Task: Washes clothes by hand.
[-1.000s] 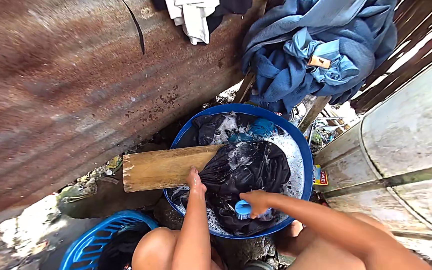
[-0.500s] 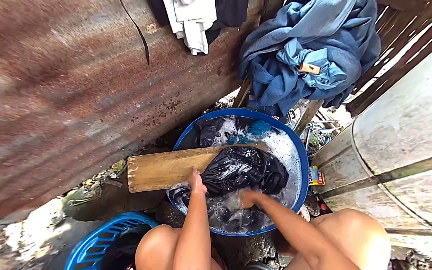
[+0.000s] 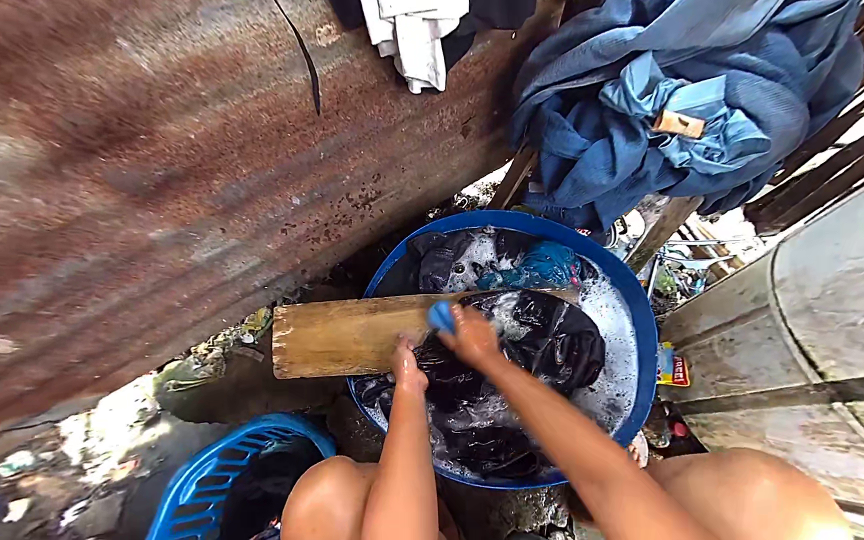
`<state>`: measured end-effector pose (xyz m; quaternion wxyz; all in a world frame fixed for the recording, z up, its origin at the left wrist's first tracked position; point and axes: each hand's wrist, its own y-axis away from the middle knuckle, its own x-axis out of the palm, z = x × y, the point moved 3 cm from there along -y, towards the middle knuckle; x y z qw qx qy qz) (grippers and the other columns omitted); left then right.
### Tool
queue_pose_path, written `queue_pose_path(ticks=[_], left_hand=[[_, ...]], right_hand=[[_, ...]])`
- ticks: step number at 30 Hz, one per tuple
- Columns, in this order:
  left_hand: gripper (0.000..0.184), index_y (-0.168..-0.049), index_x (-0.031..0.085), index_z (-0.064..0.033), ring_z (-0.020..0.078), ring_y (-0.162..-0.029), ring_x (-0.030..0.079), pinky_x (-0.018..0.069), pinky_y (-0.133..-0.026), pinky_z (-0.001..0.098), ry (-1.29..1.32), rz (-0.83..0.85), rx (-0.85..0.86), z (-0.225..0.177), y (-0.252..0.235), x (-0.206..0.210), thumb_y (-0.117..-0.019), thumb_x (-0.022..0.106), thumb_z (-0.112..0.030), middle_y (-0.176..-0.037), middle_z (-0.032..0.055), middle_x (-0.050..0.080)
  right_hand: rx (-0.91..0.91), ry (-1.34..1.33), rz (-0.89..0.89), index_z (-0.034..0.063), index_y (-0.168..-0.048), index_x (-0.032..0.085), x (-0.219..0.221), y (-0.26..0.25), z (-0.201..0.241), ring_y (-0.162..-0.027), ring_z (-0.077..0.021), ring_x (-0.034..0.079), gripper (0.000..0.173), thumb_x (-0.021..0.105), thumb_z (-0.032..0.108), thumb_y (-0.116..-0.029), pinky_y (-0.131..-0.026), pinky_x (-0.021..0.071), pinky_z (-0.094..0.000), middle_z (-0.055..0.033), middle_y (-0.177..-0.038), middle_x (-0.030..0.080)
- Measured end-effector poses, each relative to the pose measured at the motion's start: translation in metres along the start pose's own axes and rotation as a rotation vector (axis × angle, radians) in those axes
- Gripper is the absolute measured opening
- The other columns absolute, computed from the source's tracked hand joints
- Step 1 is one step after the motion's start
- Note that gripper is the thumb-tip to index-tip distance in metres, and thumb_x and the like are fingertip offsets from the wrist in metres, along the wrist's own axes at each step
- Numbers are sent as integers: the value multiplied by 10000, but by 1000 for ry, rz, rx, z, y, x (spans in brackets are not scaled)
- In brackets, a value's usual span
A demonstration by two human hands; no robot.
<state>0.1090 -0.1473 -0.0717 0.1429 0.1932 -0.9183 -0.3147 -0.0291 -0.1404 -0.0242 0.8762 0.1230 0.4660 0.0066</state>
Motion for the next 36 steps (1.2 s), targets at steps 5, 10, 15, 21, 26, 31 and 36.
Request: queue_pose_path(ticks=[5, 10, 15, 21, 26, 31, 36], left_hand=[[353, -1207, 557, 3, 213, -978, 542, 481, -892, 425, -50, -65, -23, -2, 1, 6, -1097, 480, -323, -1083, 123, 559], [391, -1243, 586, 76, 263, -1046, 601, 503, -925, 449, -63, -58, 59, -6, 8, 9, -1109, 430, -256, -1183, 214, 623], [300, -1187, 570, -1, 213, -952, 547, 490, -875, 427, -59, -77, 4, 0, 1, 6, -1091, 489, -273, -1048, 116, 564], [309, -1170, 567, -10, 188, -935, 534, 480, -868, 399, -54, -74, 10, -3, 1, 11, -1093, 487, -298, -1035, 96, 549], [307, -1123, 567, -26, 182, -873, 547, 499, -813, 397, -20, -20, 14, 2, 0, 6, -1106, 440, -305, -972, 84, 548], [375, -1114, 585, 28, 249, -959, 554, 483, -869, 445, -300, -30, 78, -1, 5, 3, -1105, 457, -323, -1048, 166, 574], [497, -1453, 542, -50, 505, -1502, 227, 186, -1151, 737, -1354, 218, 466, -47, 70, 44, -1043, 568, -330, -1602, 292, 318]], right_hand=[[410, -64, -268, 7, -1547, 390, -58, -33, -84, -1322, -567, 498, 729, 684, 360, -980, -997, 471, -698, -377, -1462, 469], [46, -148, 25, 31, -1526, 452, 18, 13, 33, -1299, -461, 565, 662, 639, 387, -1001, -1068, 457, -611, -299, -1406, 570], [145, 7, -121, 65, -1540, 444, -30, -21, -46, -1309, -531, 535, 668, 652, 390, -995, -1000, 477, -684, -336, -1426, 539], [274, -156, -237, 25, -1525, 403, -16, -18, -21, -1188, -523, 607, 698, 675, 354, -973, -915, 527, -668, -345, -1373, 552], [41, -72, 78, 119, -1553, 443, 12, 9, 9, -1298, -476, 562, 637, 610, 434, -1025, -1012, 482, -648, -285, -1434, 550], [359, 15, -84, 112, -1581, 399, -72, -24, -71, -1348, -588, 453, 704, 697, 298, -970, -1005, 411, -758, -361, -1487, 460], [293, -533, -329, -8, -1464, 460, -160, -2, -121, -1256, -434, 587, 681, 756, 312, -942, -1065, 452, -622, -299, -1357, 590]])
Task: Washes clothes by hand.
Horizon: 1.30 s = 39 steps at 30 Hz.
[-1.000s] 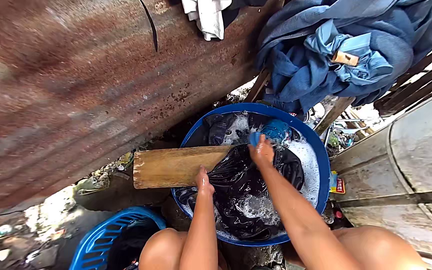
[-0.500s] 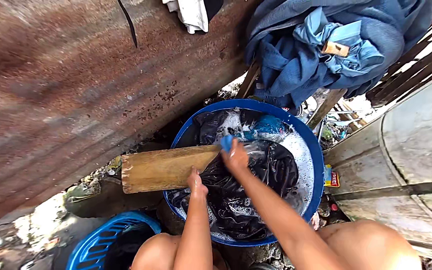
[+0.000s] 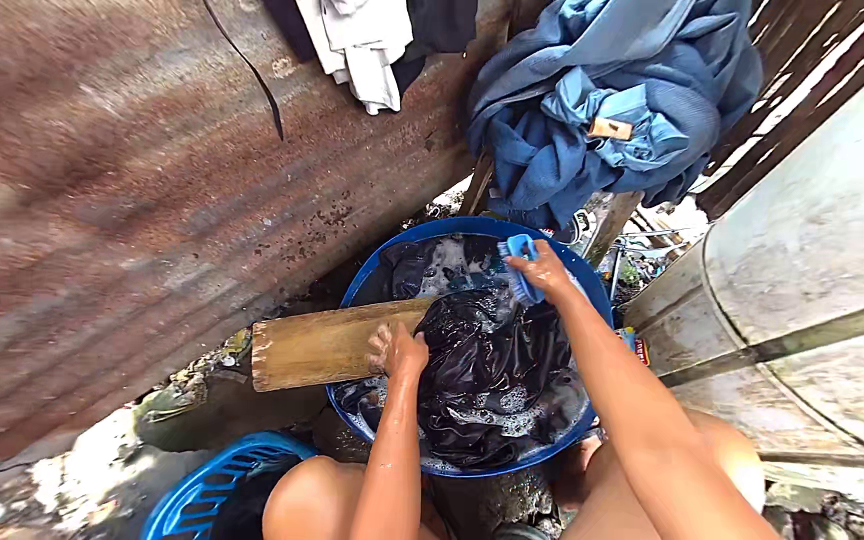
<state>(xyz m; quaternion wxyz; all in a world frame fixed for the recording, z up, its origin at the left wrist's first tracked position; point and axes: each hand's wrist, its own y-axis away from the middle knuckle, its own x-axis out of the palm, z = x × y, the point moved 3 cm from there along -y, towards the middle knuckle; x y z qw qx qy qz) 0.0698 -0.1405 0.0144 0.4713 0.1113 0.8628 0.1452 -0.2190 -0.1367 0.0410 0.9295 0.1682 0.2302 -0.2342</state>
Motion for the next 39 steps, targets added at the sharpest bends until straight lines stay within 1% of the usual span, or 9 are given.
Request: queue_pose_path(ticks=[5, 11, 18, 22, 25, 31, 32, 35, 39], left_hand=[[734, -1530, 468, -132, 481, -1533, 176, 115, -1141, 792, -137, 135, 263, -68, 20, 65, -955, 645, -553, -1634, 215, 322], [512, -1414, 558, -7, 415, -1332, 539, 401, -1097, 623, -82, 293, 245, -41, 40, 83, -1054, 549, -371, -1389, 259, 589], [165, -990, 625, 97, 224, -955, 614, 506, -899, 402, 709, -473, 280, -11, 51, -43, -889, 722, 11, -978, 187, 648], [303, -1193, 583, 85, 349, -1152, 576, 452, -1006, 489, 451, -601, 31, 31, 25, -76, -947, 683, -62, -1192, 279, 611], [593, -1482, 440, -22, 519, -1440, 318, 316, -1102, 682, 169, -432, -119, 36, 16, -79, -961, 686, -166, -1548, 328, 351], [852, -1606, 320, -135, 520, -1539, 76, 94, -1120, 812, -54, -215, -41, 24, -11, -35, -952, 643, -575, -1680, 246, 166], [857, -1597, 340, -120, 538, -1519, 143, 127, -1111, 814, -124, -160, -37, 26, -13, -24, -942, 655, -573, -1644, 274, 249], [658, -1530, 447, -96, 466, -1466, 339, 231, -1118, 745, -111, -42, -28, 23, -4, -4, -987, 658, -404, -1510, 242, 489], [493, -1392, 508, 25, 314, -1295, 532, 444, -1077, 492, 651, -38, 22, 15, 34, -5, -925, 665, 42, -1402, 242, 542]], right_hand=[[255, -165, -297, -38, -1536, 346, -33, 56, -78, -1328, -467, 529, 779, 714, 344, -966, -1094, 429, -638, -331, -1438, 520], [470, -387, -135, -70, -1524, 341, -12, 92, -108, -1303, -390, 547, 670, 645, 263, -1028, -1090, 447, -512, -312, -1437, 515], [143, -475, 71, 9, -1404, 488, -18, 81, -47, -947, -248, 595, 511, 686, 240, -994, -804, 517, -426, -201, -1186, 607], [75, -480, 94, 16, -1342, 504, -23, 78, -24, -859, -199, 593, 429, 665, 238, -1011, -747, 516, -380, -166, -1099, 612], [150, -532, 25, 23, -1439, 447, -14, 70, -44, -992, -274, 615, 531, 666, 250, -1013, -837, 525, -448, -223, -1256, 592], [244, -466, 240, 13, -1416, 479, 51, 93, -81, -1040, -298, 630, 489, 655, 240, -1020, -887, 531, -456, -238, -1248, 610], [212, -421, 281, -9, -1418, 474, 60, 100, -79, -1069, -299, 635, 509, 675, 215, -1006, -909, 538, -450, -249, -1274, 603], [198, -413, 277, -44, -1355, 494, 64, 107, -68, -1051, -284, 616, 470, 694, 174, -989, -899, 522, -431, -252, -1246, 596], [208, -601, 85, 3, -1302, 540, 44, 95, -53, -865, -221, 595, 399, 708, 167, -979, -753, 513, -386, -175, -1073, 620]])
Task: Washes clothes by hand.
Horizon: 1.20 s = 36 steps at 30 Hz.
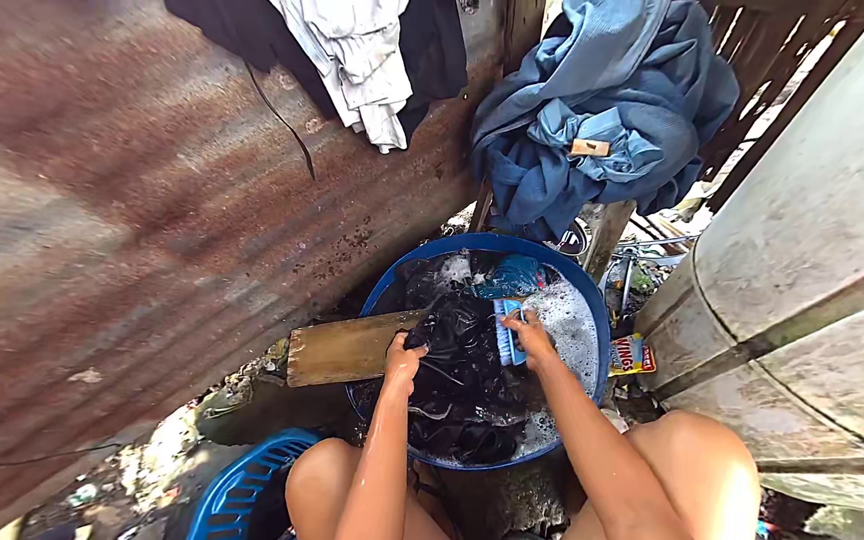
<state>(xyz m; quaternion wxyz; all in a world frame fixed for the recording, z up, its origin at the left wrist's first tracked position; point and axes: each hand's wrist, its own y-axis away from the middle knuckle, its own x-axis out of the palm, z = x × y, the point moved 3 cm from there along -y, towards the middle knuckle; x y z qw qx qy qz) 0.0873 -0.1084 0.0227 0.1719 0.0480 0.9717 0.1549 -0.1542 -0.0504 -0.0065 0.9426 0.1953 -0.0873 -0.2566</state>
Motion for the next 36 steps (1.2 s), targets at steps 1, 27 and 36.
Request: queue_pose_path(ticks=[1, 27, 36], left_hand=[[481, -1380, 503, 33, 289, -1243, 555, 480, -1031, 457, 154, -19, -2, -3, 12, -3, -921, 638, 85, -1379, 234, 546], [397, -1167, 733, -22, 481, -1245, 568, 342, -1066, 671, -815, -336, 378, 62, -43, 38, -992, 630, -363, -1240, 257, 670], [356, -1226, 679, 58, 440, -1282, 556, 318, -1096, 628, -860, -364, 308, 70, -43, 38, -1001, 545, -184, -1285, 261, 651]], right_hand=[[-66, -53, -39, 15, -1263, 549, -4, -4, 6, -794, -188, 586, 367, 718, 157, -970, -699, 514, -359, -140, -1005, 615], [-325, 1195, 161, 141, -1564, 446, 104, -46, -3, -1367, -463, 501, 613, 583, 421, -1037, -1078, 432, -617, -263, -1469, 532], [-397, 1196, 345, 73, -1542, 460, 148, -6, -11, -1318, -461, 553, 638, 598, 414, -1020, -1048, 470, -600, -294, -1429, 555]])
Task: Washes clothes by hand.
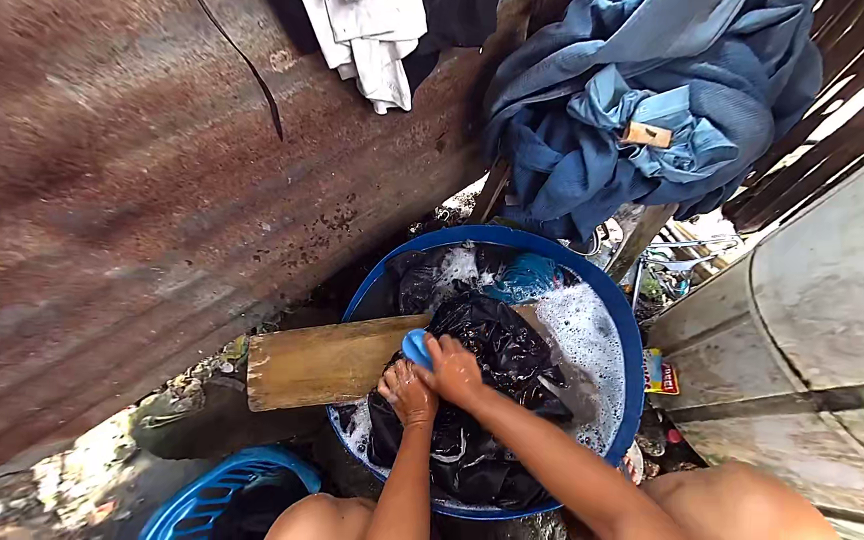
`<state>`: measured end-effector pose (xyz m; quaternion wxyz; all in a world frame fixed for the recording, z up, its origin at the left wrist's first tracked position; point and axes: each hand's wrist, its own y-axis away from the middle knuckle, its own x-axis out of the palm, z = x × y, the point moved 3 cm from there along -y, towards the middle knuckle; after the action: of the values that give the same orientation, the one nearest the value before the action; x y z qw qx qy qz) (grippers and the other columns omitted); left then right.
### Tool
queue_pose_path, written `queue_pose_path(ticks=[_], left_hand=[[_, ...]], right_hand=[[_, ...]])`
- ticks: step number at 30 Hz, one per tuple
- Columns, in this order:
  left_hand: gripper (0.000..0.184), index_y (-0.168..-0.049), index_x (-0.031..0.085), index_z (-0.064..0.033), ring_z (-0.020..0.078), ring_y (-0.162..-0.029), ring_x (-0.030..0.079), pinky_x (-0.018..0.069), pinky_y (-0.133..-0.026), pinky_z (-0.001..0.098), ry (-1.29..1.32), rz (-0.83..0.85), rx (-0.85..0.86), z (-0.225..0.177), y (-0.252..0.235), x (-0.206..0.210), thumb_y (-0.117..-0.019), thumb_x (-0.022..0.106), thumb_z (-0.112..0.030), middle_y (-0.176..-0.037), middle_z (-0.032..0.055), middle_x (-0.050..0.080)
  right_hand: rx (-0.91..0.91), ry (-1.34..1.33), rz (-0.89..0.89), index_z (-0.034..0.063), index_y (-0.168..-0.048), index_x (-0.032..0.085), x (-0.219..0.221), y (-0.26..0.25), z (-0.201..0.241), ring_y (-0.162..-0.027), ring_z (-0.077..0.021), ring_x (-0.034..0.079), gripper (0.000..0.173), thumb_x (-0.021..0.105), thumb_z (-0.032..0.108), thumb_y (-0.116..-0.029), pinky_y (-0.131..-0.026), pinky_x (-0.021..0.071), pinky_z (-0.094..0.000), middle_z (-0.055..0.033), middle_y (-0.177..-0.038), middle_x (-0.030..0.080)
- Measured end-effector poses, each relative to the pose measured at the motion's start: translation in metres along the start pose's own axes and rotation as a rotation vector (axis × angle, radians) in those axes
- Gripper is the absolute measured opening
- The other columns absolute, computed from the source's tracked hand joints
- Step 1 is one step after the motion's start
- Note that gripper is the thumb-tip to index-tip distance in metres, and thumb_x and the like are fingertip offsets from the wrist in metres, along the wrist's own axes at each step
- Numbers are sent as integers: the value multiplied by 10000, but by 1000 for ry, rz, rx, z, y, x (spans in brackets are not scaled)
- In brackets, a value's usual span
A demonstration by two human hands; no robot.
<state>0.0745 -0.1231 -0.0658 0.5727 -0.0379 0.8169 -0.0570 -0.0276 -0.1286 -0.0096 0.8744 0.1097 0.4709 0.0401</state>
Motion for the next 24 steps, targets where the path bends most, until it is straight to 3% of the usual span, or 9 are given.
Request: queue_pose_path(ticks=[2, 4, 7, 11, 14, 18, 20, 22, 24], left_hand=[[399, -1171, 715, 34, 465, -1251, 577, 324, -1082, 668, 67, -11, 48, 2, -2, -3, -977, 646, -308, -1248, 258, 674], [437, -1158, 722, 13, 459, -1238, 583, 329, -1077, 665, 86, -3, 61, -2, -5, -2, -971, 657, -377, -1234, 240, 682], [439, -1169, 715, 6, 442, -1248, 578, 326, -1083, 650, 57, 16, 40, -3, -5, -1, -972, 656, -382, -1244, 232, 677], [354, -1206, 685, 27, 423, -1278, 556, 323, -1092, 620, 2, 31, 16, -7, -6, 0, -973, 595, -224, -1283, 237, 654], [419, -1170, 707, 25, 449, -1233, 583, 345, -1068, 640, 58, 4, 75, -1, -5, -1, -975, 649, -341, -1230, 250, 676], [401, -1162, 717, -3, 435, -1214, 595, 357, -1052, 629, 66, 10, 70, -3, -5, 0, -976, 652, -352, -1211, 224, 689], [372, -1141, 722, -15, 424, -1204, 602, 369, -1037, 623, 26, -21, 57, -3, -5, 3, -975, 645, -339, -1199, 215, 693], [338, -1130, 723, -16, 424, -1201, 605, 375, -1032, 622, 6, -33, 42, -8, -7, 5, -974, 638, -304, -1196, 215, 694], [316, -1144, 717, -4, 428, -1217, 596, 363, -1042, 627, 6, -19, 22, -8, -5, 4, -958, 630, -244, -1214, 224, 688]], right_hand=[[2, 78, -74, 96, -1522, 490, -17, -15, -36, -1286, -497, 567, 609, 620, 413, -1019, -993, 490, -648, -306, -1395, 574], [156, 11, -222, 72, -1521, 472, -30, -31, -73, -1265, -511, 570, 653, 665, 411, -998, -963, 504, -659, -318, -1394, 558], [356, -133, -320, 69, -1555, 395, -24, -37, -66, -1258, -514, 566, 725, 670, 431, -991, -952, 512, -645, -319, -1422, 526], [125, -76, -15, 64, -1571, 394, -4, -11, -11, -1325, -458, 547, 683, 569, 449, -1036, -1059, 468, -593, -292, -1464, 522], [95, 45, -83, 93, -1548, 435, -24, -27, -47, -1259, -503, 581, 655, 604, 449, -1025, -959, 509, -656, -313, -1398, 558], [460, -132, -298, 44, -1550, 399, -65, -53, -100, -1221, -560, 583, 707, 645, 417, -1002, -936, 495, -702, -368, -1405, 529], [500, -181, -311, 39, -1562, 377, -55, -54, -83, -1197, -570, 590, 738, 651, 420, -993, -928, 499, -703, -369, -1406, 529], [373, -162, -245, 26, -1556, 364, -28, -38, -46, -1168, -535, 618, 734, 633, 424, -1001, -922, 525, -666, -353, -1379, 551], [217, -131, -96, 36, -1571, 362, -6, -20, -20, -1241, -504, 588, 726, 617, 432, -1020, -987, 503, -638, -328, -1407, 545]])
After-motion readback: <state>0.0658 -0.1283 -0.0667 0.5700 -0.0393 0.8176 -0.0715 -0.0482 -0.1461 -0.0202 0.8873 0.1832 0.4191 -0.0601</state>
